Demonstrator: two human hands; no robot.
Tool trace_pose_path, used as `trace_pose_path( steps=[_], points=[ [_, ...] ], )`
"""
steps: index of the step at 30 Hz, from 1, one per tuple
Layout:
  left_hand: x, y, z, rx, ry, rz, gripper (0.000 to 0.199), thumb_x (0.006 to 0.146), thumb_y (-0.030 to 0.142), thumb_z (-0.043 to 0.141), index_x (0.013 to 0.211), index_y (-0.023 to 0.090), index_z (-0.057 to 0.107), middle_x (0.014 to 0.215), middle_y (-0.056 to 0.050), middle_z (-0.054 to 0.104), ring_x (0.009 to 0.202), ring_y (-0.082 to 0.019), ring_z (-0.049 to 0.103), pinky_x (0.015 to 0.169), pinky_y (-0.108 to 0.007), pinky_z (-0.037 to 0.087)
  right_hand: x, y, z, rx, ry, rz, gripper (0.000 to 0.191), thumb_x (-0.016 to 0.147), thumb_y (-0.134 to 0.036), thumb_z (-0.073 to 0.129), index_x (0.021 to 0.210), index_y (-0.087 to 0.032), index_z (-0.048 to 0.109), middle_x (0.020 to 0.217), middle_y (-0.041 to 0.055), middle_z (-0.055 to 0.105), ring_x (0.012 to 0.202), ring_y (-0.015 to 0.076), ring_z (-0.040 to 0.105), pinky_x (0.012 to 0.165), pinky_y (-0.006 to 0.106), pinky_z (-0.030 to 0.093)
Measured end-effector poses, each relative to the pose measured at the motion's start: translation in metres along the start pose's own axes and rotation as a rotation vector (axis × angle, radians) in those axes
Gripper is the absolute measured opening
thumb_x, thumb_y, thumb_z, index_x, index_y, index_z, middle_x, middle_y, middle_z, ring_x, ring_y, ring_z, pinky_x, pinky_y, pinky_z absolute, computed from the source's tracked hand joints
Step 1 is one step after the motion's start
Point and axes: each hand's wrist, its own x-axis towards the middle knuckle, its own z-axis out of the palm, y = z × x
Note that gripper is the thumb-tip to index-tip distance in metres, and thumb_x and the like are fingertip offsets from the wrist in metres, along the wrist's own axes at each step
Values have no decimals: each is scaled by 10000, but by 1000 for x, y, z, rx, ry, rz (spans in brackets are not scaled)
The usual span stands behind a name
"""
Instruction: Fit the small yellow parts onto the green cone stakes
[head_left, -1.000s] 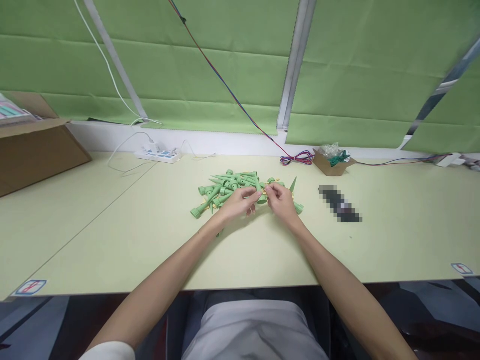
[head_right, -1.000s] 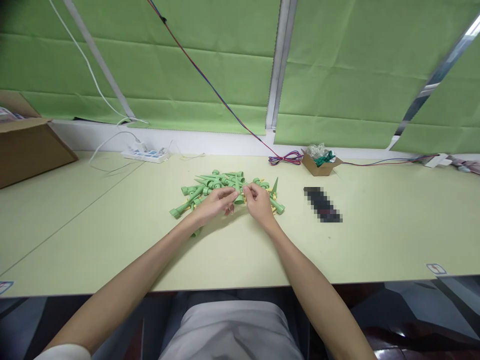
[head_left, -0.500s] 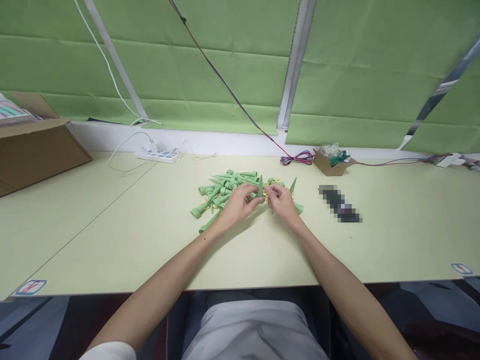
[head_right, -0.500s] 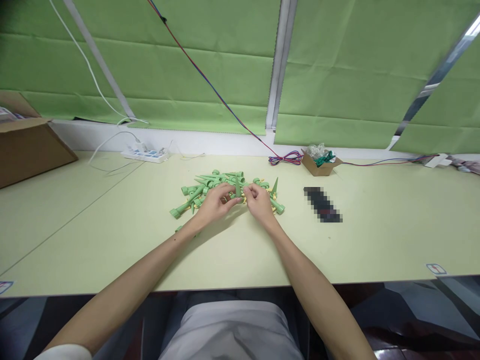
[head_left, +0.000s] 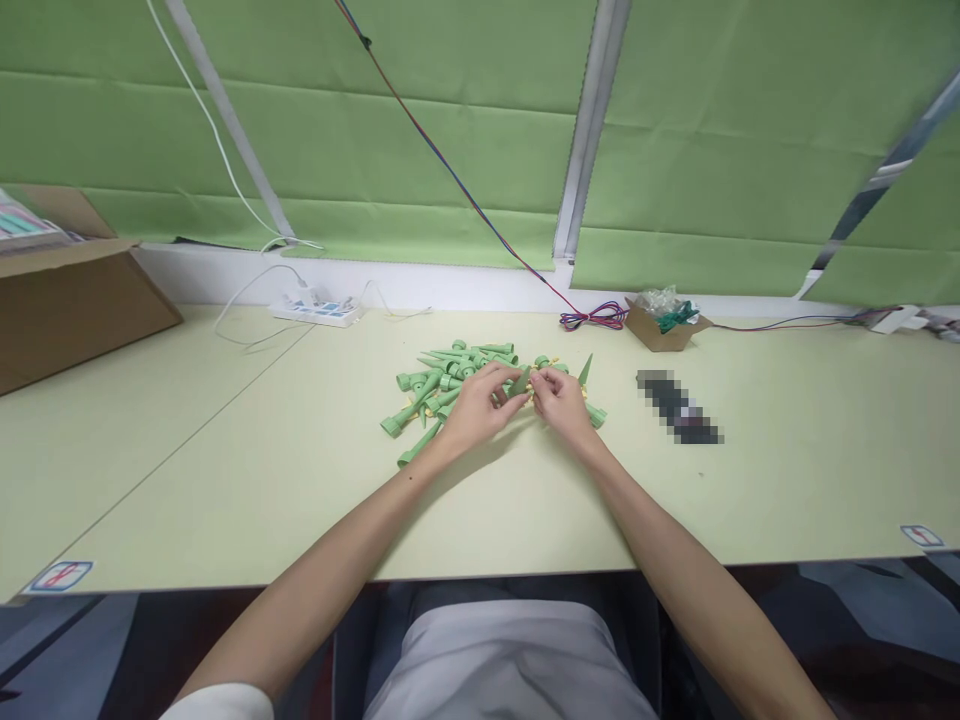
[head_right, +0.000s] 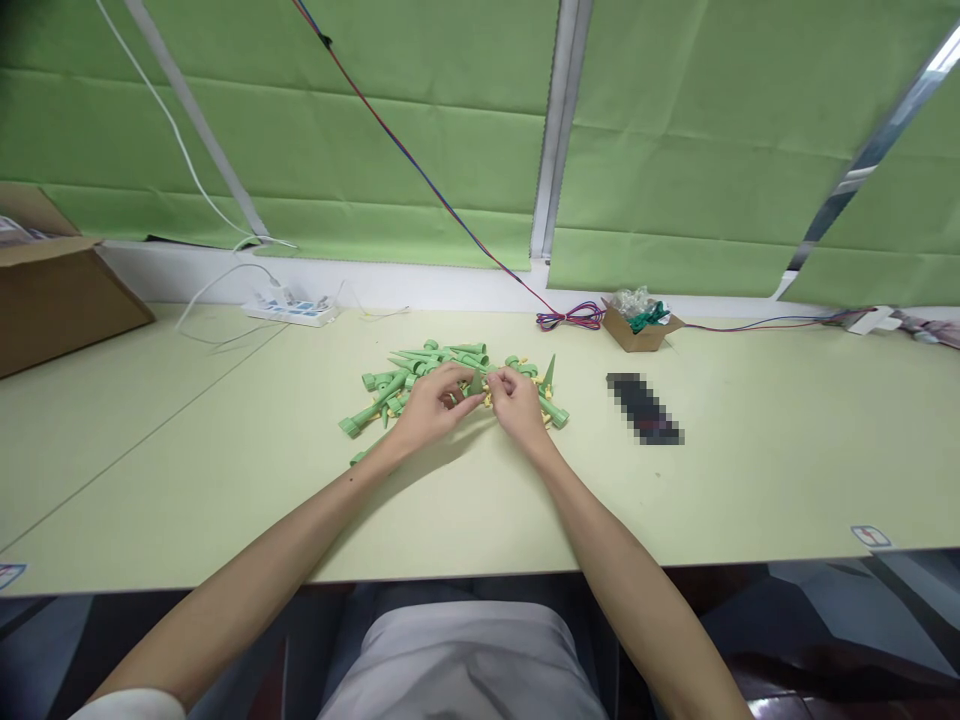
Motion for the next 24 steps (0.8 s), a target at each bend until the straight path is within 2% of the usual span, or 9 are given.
trace_pose_path(
  steps=[2, 4, 6, 8, 9, 12, 16, 20, 24],
  points=[
    [0, 6, -1, -79, 15, -35, 322, 880, 446, 648, 1078, 192, 657, 1108, -80, 663, 661, -123, 586, 626, -265, 465, 0, -1, 0, 17, 25, 7, 466, 877, -658, 552, 691, -236, 485, 490, -47, 399, 440, 125, 362, 446, 280, 290],
    [0, 11, -3, -133, 68, -78, 345, 933, 503, 555, 1059, 190, 632, 1024, -64, 678, 651, -126, 588, 614, -260, 450, 0, -2, -1, 43, 54, 19, 460, 870, -654, 566, 701, -234, 485, 500, -49, 408, 440, 121, 359, 445, 280, 284],
    [0, 13, -5, -132, 138, -118, 390, 983, 533, 438, 951, 189, 618, 876, -37, 670, 613, -127, 570, 627, -265, 442, -1, -5, -2, 62, 74, 30, 453, 867, -651, 573, 714, -235, 483, 505, -52, 408, 441, 121, 362, 442, 278, 280],
    [2, 10, -6, -99, 152, -174, 488, 994, 567, 378, 796, 186, 611, 717, -20, 634, 571, -134, 548, 634, -275, 435, -2, -7, -2, 78, 74, 28, 440, 873, -642, 571, 731, -234, 486, 509, -53, 409, 445, 121, 367, 442, 277, 284],
    [3, 7, -6, -82, 132, -215, 543, 985, 593, 377, 709, 185, 603, 642, -19, 608, 553, -142, 541, 621, -280, 429, -2, -8, -2, 85, 69, 19, 432, 877, -633, 572, 737, -233, 492, 511, -53, 414, 447, 120, 368, 445, 277, 287],
    [7, -2, -7, -155, -68, -425, 646, 912, 693, 454, 557, 177, 615, 510, -47, 581, 456, -154, 512, 521, -293, 396, -4, -12, -1, 98, 35, -34, 408, 891, -595, 580, 739, -222, 512, 522, -46, 440, 462, 117, 385, 466, 276, 305],
    [8, -1, -9, -335, -271, -599, 683, 835, 770, 505, 545, 169, 646, 552, -102, 645, 431, -166, 522, 430, -286, 335, -7, -15, 2, 88, -46, -85, 406, 899, -587, 575, 743, -215, 528, 542, -40, 461, 476, 117, 410, 489, 277, 328],
    [6, 4, -13, -441, -286, -623, 656, 824, 756, 549, 644, 141, 692, 660, -112, 681, 462, -142, 538, 424, -268, 330, -8, -15, 3, 83, -70, -68, 429, 879, -620, 589, 750, -216, 524, 542, -43, 462, 475, 117, 415, 486, 273, 330],
    [7, -2, -14, -458, -287, -589, 624, 824, 733, 576, 665, 138, 671, 695, -91, 676, 489, -127, 546, 433, -257, 344, -8, -16, 4, 100, -71, -56, 439, 857, -631, 613, 740, -218, 520, 533, -42, 469, 464, 118, 412, 473, 273, 323]
  ],
)
